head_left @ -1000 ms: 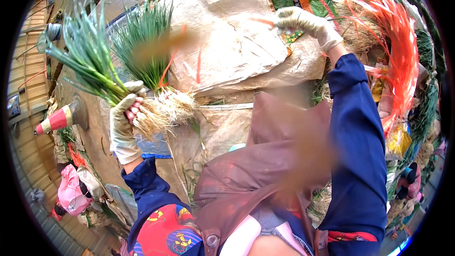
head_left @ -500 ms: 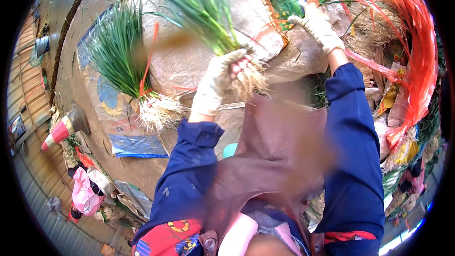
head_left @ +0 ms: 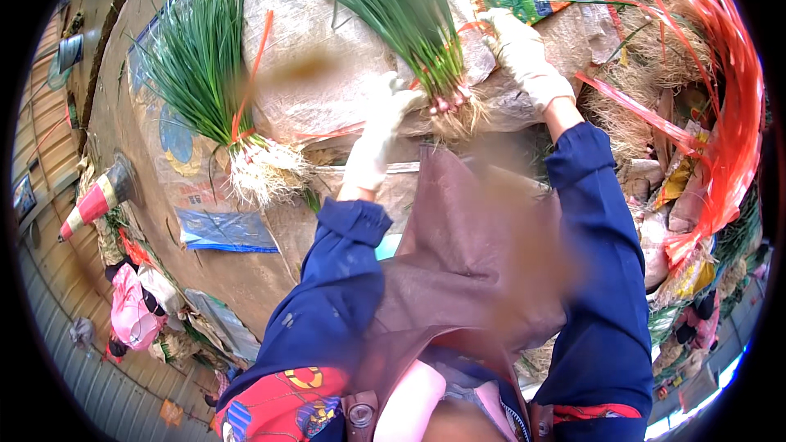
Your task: The person cleans green onions by hand, stripping away the outer layers and roots before gathering them into bunches and tying the stalks with red plastic string.
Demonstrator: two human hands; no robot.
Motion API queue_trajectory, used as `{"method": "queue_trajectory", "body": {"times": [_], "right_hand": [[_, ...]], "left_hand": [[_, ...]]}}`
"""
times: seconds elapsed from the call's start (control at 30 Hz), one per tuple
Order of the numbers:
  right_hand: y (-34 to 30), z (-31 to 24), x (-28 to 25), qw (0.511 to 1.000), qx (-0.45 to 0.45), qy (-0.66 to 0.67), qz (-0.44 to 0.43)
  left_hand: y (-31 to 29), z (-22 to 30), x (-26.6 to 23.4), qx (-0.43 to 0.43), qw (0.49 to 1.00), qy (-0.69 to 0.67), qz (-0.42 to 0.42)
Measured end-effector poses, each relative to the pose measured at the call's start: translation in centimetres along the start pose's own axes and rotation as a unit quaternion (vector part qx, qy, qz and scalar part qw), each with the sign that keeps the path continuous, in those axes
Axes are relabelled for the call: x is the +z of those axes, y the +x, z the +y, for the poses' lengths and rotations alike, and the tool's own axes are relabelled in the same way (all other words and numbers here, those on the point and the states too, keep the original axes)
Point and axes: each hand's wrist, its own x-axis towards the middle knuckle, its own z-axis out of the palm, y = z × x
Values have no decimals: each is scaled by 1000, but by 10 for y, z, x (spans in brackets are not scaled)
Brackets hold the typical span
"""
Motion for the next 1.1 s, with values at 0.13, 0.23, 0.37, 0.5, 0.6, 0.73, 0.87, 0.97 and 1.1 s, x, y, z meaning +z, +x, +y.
{"method": "queue_trajectory", "body": {"times": [0.13, 0.23, 0.37, 0.5, 0.6, 0.73, 0.87, 0.97, 1.1], "right_hand": [[19, 58, 32, 968, -126, -106, 190], [27, 37, 15, 982, 180, 33, -53], [20, 52, 12, 975, 20, -213, -57], [6, 38, -15, 975, -48, -213, -49], [-1, 16, -24, 981, -65, -177, -47], [1, 5, -16, 976, -64, -191, -85], [7, 21, 10, 975, -83, -203, -15], [1, -6, 9, 952, -152, -247, 93], [-41, -37, 52, 899, -411, -154, -6]], "left_hand": [[-12, -28, -56, 201, 759, 610, 107], [-13, -42, -91, 287, 709, 641, 71], [3, -30, -118, 240, 753, 611, 48], [8, 14, -138, 270, 829, 486, 59], [18, 40, -172, 298, 777, 550, 74], [29, 54, -199, 259, 724, 632, 98], [38, 24, -189, 213, 707, 660, 137], [-1, 52, -86, 395, 631, 662, 86], [-23, -34, -27, 454, 605, 639, -137]]}}
